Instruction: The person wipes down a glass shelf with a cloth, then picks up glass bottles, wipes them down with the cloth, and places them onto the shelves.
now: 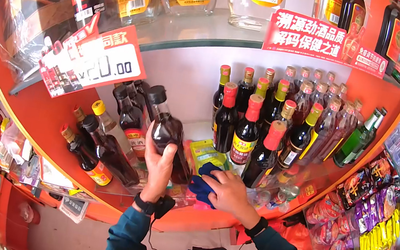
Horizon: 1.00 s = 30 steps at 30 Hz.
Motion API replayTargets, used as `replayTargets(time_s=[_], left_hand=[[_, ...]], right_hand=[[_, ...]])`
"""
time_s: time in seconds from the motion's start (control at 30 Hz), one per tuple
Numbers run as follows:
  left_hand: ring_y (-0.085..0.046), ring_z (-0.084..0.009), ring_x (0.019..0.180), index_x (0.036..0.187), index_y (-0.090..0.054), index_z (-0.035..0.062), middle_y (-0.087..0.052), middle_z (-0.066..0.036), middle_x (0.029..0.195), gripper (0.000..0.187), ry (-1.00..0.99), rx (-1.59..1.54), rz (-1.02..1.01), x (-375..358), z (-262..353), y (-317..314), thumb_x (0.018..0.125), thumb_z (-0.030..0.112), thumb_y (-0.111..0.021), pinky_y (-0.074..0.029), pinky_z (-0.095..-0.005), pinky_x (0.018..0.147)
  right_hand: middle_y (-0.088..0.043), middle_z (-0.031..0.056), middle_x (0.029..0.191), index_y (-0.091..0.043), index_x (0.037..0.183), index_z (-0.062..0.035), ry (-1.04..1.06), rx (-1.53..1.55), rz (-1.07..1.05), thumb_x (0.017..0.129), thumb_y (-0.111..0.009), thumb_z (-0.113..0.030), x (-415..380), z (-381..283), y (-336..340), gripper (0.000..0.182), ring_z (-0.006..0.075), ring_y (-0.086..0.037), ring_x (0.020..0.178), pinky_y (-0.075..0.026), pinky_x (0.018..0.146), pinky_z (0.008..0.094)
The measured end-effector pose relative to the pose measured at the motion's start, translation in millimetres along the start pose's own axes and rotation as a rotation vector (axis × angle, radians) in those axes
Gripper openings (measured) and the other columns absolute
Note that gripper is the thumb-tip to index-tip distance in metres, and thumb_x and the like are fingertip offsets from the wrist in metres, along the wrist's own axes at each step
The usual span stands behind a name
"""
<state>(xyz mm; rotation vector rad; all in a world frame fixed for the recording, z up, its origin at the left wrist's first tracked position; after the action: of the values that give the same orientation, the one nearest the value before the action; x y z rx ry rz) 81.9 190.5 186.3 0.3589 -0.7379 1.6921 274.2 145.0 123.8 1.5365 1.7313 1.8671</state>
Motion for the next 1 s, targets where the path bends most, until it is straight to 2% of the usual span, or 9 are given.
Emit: replayTargets(time_s=[0.03, 0.17, 0.37, 0.5, 0.77, 1.0], left_hand=[[-0.053, -0.0155, 0.104, 0.14, -0.035, 0.001, -0.053, -0.007, 0.119, 0.064, 0.0, 0.007, -0.003, 8, -11, -4, 0.086, 0.014, -0.066, -0.042, -0.0298, 0.093], [-0.052, -0.0146, 0.103, 0.139, -0.036, 0.0018, -0.054, -0.006, 0.117, 0.068, -0.01, 0.047, 0.015, 37, -48, -21, 0.085, 0.022, -0.072, -0.042, -0.0293, 0.093], [-0.052, -0.0153, 0.105, 0.14, -0.037, 0.0036, -0.053, -0.006, 0.121, 0.067, 0.018, 0.1, 0.006, 69, -90, -44, 0.087, 0.025, -0.071, -0.042, -0.0301, 0.094], [-0.051, -0.0181, 0.11, 0.14, -0.036, 0.0036, -0.053, -0.009, 0.124, 0.067, 0.012, 0.185, 0.028, 83, -114, -53, 0.087, 0.026, -0.07, -0.041, -0.0319, 0.097], [-0.051, -0.0211, 0.115, 0.141, -0.035, 0.003, -0.05, -0.012, 0.131, 0.07, -0.019, 0.278, 0.0, 97, -144, -61, 0.085, 0.026, -0.072, -0.04, -0.033, 0.1], [-0.051, -0.0211, 0.116, 0.141, -0.034, 0.0029, -0.05, -0.012, 0.13, 0.07, -0.062, 0.215, -0.002, 100, -147, -68, 0.085, 0.024, -0.071, -0.04, -0.0324, 0.101]], right_hand=[[-0.059, 0.0064, 0.109, -0.064, 0.118, -0.0182, -0.012, 0.013, 0.007, 0.068, -0.068, -0.017, 0, 1, 0, 0.05, 0.0266, -0.056, 0.096, -0.049, 0.077, 0.0411], [-0.059, 0.0068, 0.11, -0.064, 0.119, -0.0187, -0.029, 0.049, 0.012, 0.068, -0.068, -0.019, -2, 5, -3, 0.051, 0.0264, -0.055, 0.1, -0.046, 0.078, 0.042], [-0.057, 0.0071, 0.114, -0.061, 0.124, -0.0196, -0.029, 0.086, 0.02, 0.07, -0.068, -0.023, -7, 11, -7, 0.054, 0.0262, -0.055, 0.103, -0.045, 0.081, 0.0453], [-0.057, 0.0058, 0.115, -0.061, 0.123, -0.0202, -0.045, 0.086, 0.004, 0.071, -0.066, -0.025, -8, 12, -9, 0.052, 0.0251, -0.054, 0.106, -0.046, 0.081, 0.0442], [-0.057, 0.0047, 0.115, -0.062, 0.122, -0.0203, -0.024, 0.083, 0.013, 0.071, -0.067, -0.026, -7, 14, -7, 0.052, 0.0241, -0.054, 0.106, -0.045, 0.081, 0.0423], [-0.057, 0.0044, 0.117, -0.061, 0.122, -0.0206, -0.018, 0.091, 0.009, 0.07, -0.068, -0.027, -7, 15, -8, 0.053, 0.0241, -0.054, 0.107, -0.046, 0.08, 0.0421]])
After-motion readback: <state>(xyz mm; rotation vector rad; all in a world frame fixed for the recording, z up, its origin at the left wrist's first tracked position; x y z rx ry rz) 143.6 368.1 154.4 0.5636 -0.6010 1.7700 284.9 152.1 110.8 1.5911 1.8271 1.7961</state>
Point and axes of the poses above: each hand's wrist, its own x-axis towards the middle knuckle, its own y-axis out of the back of the hand, z = x × y, the point moved 3 cm from there along x, towards the middle knuckle
